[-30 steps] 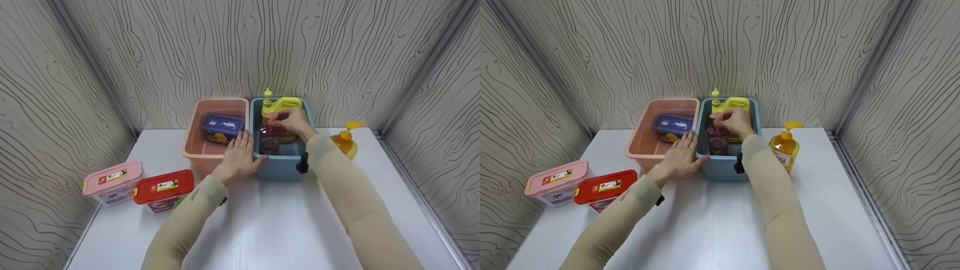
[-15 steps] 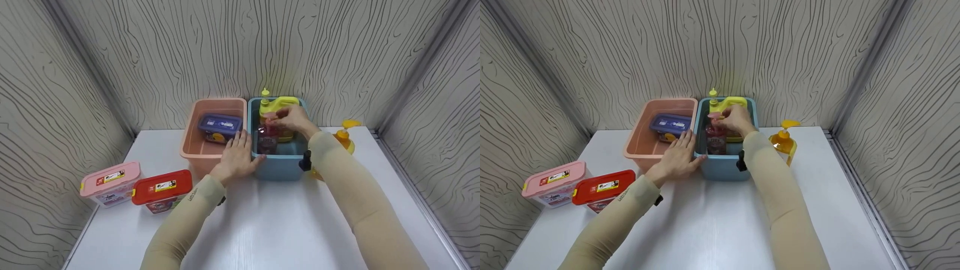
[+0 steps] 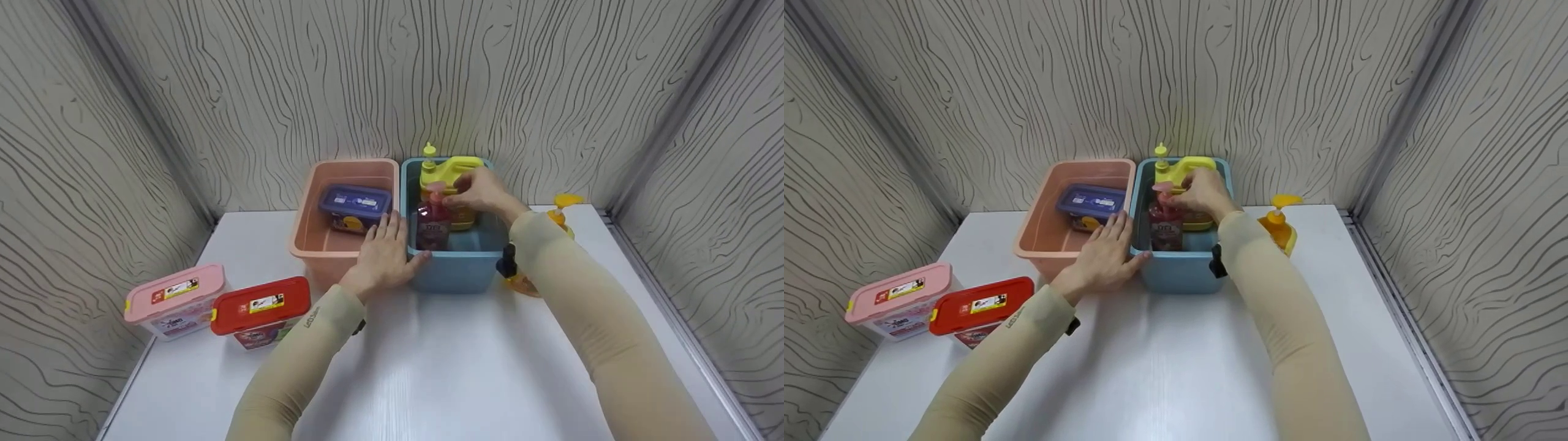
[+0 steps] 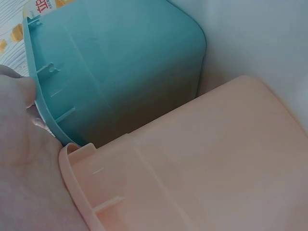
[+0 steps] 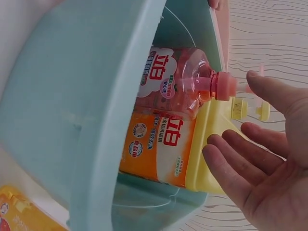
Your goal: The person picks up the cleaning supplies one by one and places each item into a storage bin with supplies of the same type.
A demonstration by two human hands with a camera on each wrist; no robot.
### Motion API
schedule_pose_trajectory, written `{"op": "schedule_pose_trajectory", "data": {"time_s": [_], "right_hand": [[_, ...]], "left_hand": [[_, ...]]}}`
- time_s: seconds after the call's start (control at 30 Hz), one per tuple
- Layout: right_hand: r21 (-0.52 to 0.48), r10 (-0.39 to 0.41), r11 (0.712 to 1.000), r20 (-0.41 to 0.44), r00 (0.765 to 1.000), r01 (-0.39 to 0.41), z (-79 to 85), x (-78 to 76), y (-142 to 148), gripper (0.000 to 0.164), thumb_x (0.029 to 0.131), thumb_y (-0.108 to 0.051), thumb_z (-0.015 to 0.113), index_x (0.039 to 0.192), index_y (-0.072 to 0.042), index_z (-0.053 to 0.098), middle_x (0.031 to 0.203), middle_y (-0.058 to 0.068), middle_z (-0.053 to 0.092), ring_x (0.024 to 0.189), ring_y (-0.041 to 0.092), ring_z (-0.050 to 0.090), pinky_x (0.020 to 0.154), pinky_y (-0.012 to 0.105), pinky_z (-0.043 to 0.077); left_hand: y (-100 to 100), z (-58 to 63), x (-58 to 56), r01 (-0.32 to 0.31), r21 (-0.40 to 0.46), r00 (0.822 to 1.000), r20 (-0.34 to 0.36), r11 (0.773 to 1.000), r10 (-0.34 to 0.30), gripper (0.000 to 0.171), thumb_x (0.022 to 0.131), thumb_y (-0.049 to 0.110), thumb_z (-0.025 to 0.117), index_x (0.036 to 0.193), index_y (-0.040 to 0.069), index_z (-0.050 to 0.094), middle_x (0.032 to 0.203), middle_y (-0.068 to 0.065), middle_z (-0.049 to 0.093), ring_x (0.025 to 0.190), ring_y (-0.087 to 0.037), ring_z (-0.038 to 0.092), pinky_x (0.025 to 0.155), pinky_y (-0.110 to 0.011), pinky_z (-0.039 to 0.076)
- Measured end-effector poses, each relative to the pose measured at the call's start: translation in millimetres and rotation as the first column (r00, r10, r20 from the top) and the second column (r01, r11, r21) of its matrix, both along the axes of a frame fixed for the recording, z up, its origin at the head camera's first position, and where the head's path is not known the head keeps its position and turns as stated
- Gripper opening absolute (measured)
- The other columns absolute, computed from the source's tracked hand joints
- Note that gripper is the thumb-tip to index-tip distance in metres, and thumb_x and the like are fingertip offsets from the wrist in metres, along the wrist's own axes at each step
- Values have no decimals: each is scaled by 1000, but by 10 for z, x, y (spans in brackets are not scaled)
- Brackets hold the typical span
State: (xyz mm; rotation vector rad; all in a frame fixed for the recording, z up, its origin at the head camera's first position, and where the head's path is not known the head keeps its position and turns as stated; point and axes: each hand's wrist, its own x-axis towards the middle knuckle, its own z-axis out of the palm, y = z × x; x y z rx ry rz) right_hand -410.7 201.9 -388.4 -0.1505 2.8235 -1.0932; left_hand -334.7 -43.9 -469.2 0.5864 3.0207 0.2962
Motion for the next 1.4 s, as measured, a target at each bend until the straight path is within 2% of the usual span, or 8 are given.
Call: {"op": "schedule_pose_trajectory", "data": {"time_s": [0.3,0.57,0.77,0.9,1.13,1.4], "right_hand": [[128,48,991,-49,998,-41,52,50,94,60,100,-38,85,143,1,71,139,24,75,126,40,71,110,55,60],[197,91,977,-71,993,-75,90,151,107,55,99,-43,83,136,-2,78,128,19,81,112,32,72,100,49,60],[183,118,977,-39,992,-109,84,279,97,51,100,-40,84,136,-6,77,131,17,81,119,35,75,105,53,62],[186,149,973,-47,988,-138,64,335,106,50,100,-39,84,136,-5,78,131,17,82,120,35,76,106,54,62],[190,162,970,-50,985,-150,32,405,124,46,98,-40,86,130,-8,81,124,13,84,107,27,71,96,46,59],[172,153,975,-44,987,-144,-4,520,170,42,100,-38,84,129,-8,81,121,13,83,103,27,70,92,43,62]], "left_hand": [[-2,2,11,-3,9,1000,4,1000,3,106,110,79,36,180,3,13,191,-18,6,179,-41,10,146,-58,15],[-6,-12,0,-8,11,1000,-3,1000,8,105,110,79,35,180,4,15,191,-18,7,179,-42,10,146,-58,15],[-7,-15,3,-8,18,1000,-3,1000,8,105,110,79,36,180,5,14,191,-17,7,179,-41,9,146,-58,14],[-2,-27,-1,-2,12,1000,-6,1000,3,105,110,80,35,180,5,15,191,-17,7,179,-41,9,146,-58,15],[-7,-29,-5,5,16,1000,-14,1000,-5,105,110,79,34,179,2,17,191,-19,8,179,-43,9,146,-59,15],[-8,-12,5,3,12,1000,-21,1000,-3,103,111,78,34,179,3,18,191,-19,9,179,-43,11,145,-60,17]]}}
